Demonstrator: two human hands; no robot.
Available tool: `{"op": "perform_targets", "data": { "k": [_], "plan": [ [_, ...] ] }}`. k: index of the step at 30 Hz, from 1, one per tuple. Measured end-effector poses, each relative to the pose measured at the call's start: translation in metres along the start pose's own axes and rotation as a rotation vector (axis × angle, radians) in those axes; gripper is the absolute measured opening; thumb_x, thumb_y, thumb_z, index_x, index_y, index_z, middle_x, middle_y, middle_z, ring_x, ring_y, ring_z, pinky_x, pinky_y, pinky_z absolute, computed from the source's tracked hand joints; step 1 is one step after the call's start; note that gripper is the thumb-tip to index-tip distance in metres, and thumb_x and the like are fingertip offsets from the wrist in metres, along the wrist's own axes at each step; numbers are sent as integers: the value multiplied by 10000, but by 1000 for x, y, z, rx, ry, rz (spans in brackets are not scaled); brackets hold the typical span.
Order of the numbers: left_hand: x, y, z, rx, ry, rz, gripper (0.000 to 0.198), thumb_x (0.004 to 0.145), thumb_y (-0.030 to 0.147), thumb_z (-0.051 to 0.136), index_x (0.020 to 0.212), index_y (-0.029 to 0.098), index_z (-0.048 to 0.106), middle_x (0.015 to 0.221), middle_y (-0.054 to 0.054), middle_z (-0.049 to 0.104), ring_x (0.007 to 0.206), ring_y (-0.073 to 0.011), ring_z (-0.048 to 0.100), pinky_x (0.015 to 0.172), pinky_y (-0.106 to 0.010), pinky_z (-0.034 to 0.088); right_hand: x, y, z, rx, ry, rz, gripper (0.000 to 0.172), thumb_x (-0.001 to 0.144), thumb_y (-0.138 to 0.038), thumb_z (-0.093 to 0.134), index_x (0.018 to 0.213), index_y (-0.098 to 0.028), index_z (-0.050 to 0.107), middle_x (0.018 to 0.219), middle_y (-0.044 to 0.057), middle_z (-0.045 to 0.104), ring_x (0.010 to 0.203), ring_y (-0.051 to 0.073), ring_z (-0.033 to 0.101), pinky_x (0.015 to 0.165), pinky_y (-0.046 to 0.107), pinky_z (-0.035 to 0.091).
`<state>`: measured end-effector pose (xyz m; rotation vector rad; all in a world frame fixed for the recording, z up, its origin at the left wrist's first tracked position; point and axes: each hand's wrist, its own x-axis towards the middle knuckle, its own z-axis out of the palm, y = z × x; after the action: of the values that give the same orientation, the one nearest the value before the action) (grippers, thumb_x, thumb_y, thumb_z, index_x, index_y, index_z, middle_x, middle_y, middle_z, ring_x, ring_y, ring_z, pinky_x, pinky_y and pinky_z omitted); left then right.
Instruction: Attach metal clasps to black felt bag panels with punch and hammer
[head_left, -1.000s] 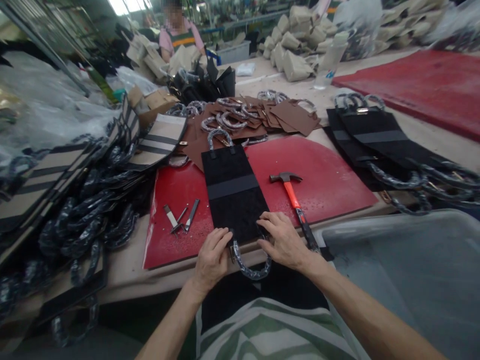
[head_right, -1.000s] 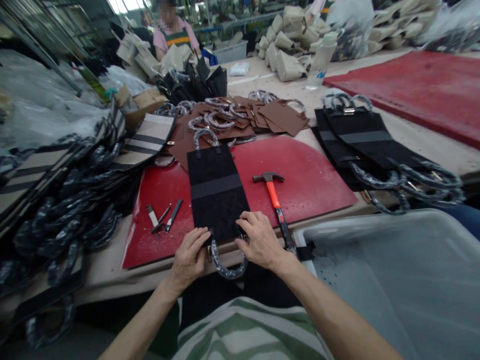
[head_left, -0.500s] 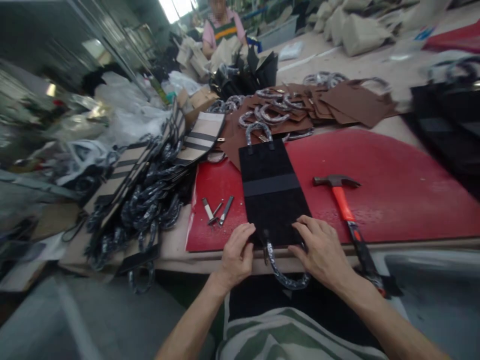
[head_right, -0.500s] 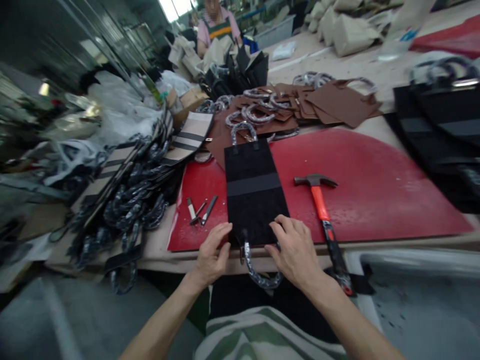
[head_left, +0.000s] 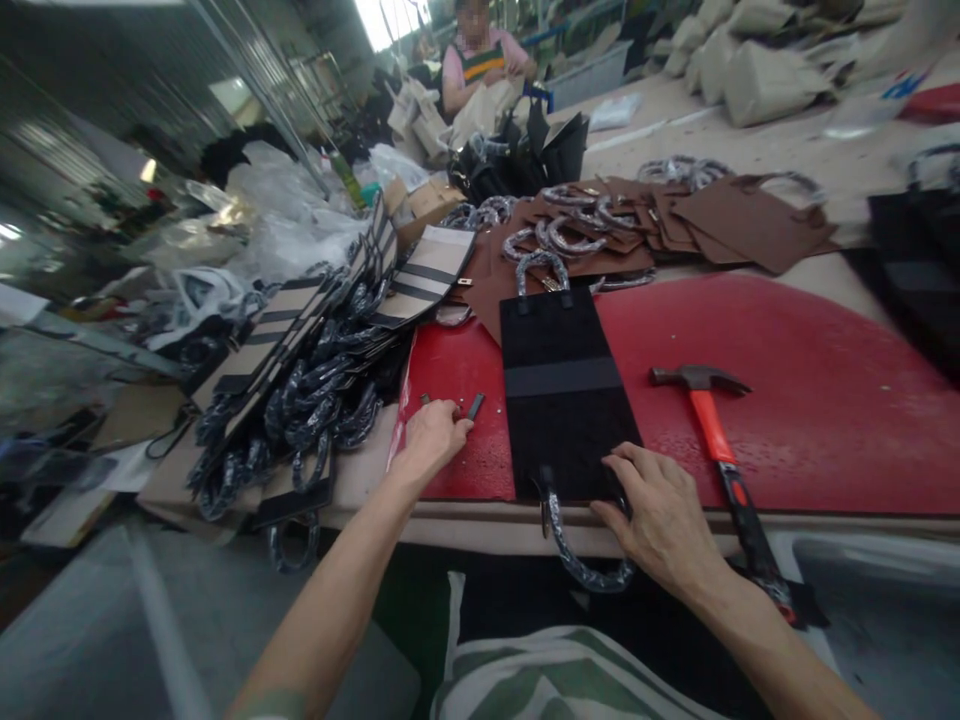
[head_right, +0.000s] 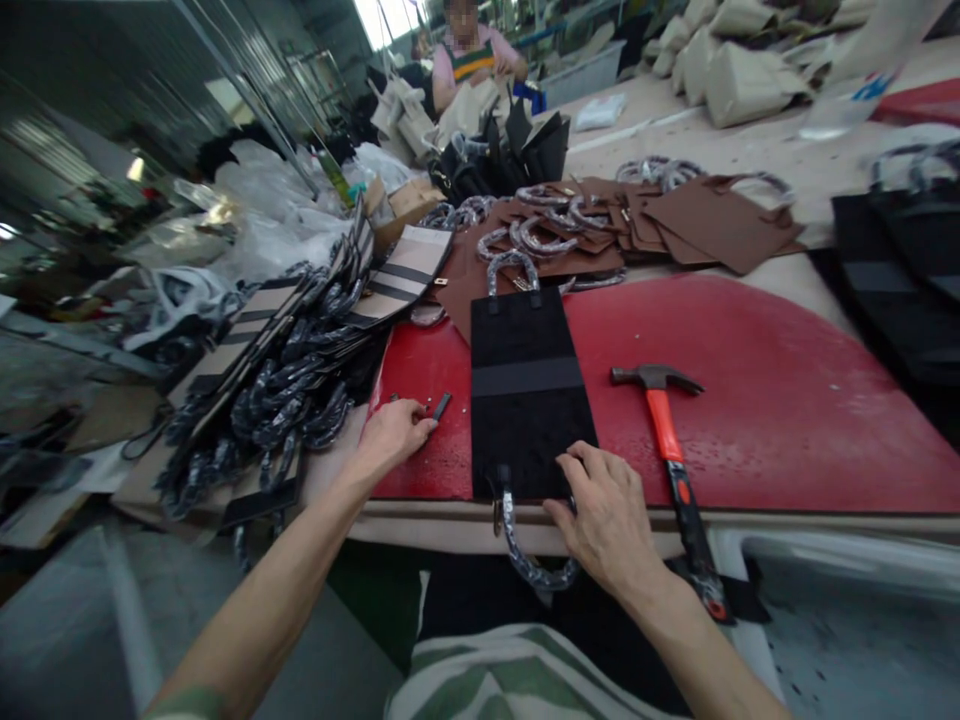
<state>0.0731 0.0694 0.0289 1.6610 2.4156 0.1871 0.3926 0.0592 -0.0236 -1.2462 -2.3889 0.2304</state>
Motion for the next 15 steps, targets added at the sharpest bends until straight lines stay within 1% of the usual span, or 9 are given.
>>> {"op": "perform_targets", "data": {
  "k": [2, 4, 5, 6, 8, 9, 11, 13, 15],
  "plan": [
    [7, 13, 4, 35, -44, -19, 177, 757, 328, 669, 811, 164, 711, 883, -177, 737, 892, -311, 693, 763, -367, 500, 0, 0, 0, 19, -2, 2, 355, 812, -238, 646, 1151, -184, 557, 1217, 135, 562, 1071, 343, 505, 882, 482, 438],
    [14, 21, 6, 21, -68, -31, 87, 692, 239, 685, 722, 157, 689, 815, -184, 728, 864, -319, 699, 734, -356, 498, 1, -2, -1, 33, -3, 13, 350, 814, -231, 643, 1152, -195, 557, 1224, 134, 561, 1085, 346, 502, 888, 485, 432],
    [17, 23, 6, 0, -81, -31, 45, 661, 202, 685, 667, 160, 672, 751, -169, 717, 822, -309, 701, 706, -339, 494, 1, -3, -2, 36, -5, 23, 353, 814, -226, 646, 1154, -199, 557, 1229, 133, 558, 1090, 346, 500, 892, 484, 430],
    [18, 24, 5, -26, -96, -27, 43, 645, 185, 682, 620, 165, 654, 677, -145, 699, 763, -289, 698, 672, -320, 486, 0, -4, -3, 38, -8, 33, 359, 812, -220, 655, 1157, -200, 556, 1234, 131, 556, 1095, 343, 498, 899, 482, 428],
    [19, 22, 4, -86, -131, 0, 119, 677, 220, 663, 573, 175, 629, 568, -92, 655, 643, -238, 670, 599, -285, 462, 0, -8, -6, 44, -26, 52, 374, 806, -202, 679, 1159, -195, 556, 1244, 127, 551, 1109, 334, 492, 928, 476, 422],
    [17, 20, 4, -149, -130, 14, 155, 708, 263, 651, 581, 176, 628, 546, -71, 642, 595, -215, 648, 563, -273, 448, -1, -9, -7, 49, -39, 60, 379, 802, -196, 693, 1156, -191, 558, 1244, 125, 550, 1112, 328, 491, 941, 473, 419],
    [10, 16, 6, -379, -96, 26, 207, 747, 361, 640, 666, 170, 643, 572, -47, 654, 559, -190, 630, 522, -257, 444, -1, -12, -9, 56, -62, 74, 386, 797, -193, 718, 1150, -184, 562, 1242, 124, 552, 1115, 318, 489, 960, 468, 413],
    [-1, 15, 10, -702, -67, -4, 286, 730, 440, 671, 772, 160, 635, 640, -42, 683, 579, -189, 652, 529, -259, 488, -1, -13, -11, 54, -72, 89, 397, 794, -197, 736, 1150, -179, 563, 1239, 124, 552, 1115, 313, 486, 968, 467, 411],
    [-17, 20, 16, -975, -75, -44, 370, 702, 480, 715, 835, 151, 610, 681, -39, 693, 593, -191, 673, 559, -280, 541, -1, -15, -11, 50, -70, 101, 420, 789, -195, 751, 1162, -174, 559, 1245, 122, 548, 1124, 313, 479, 976, 466, 408]
  ]
}}
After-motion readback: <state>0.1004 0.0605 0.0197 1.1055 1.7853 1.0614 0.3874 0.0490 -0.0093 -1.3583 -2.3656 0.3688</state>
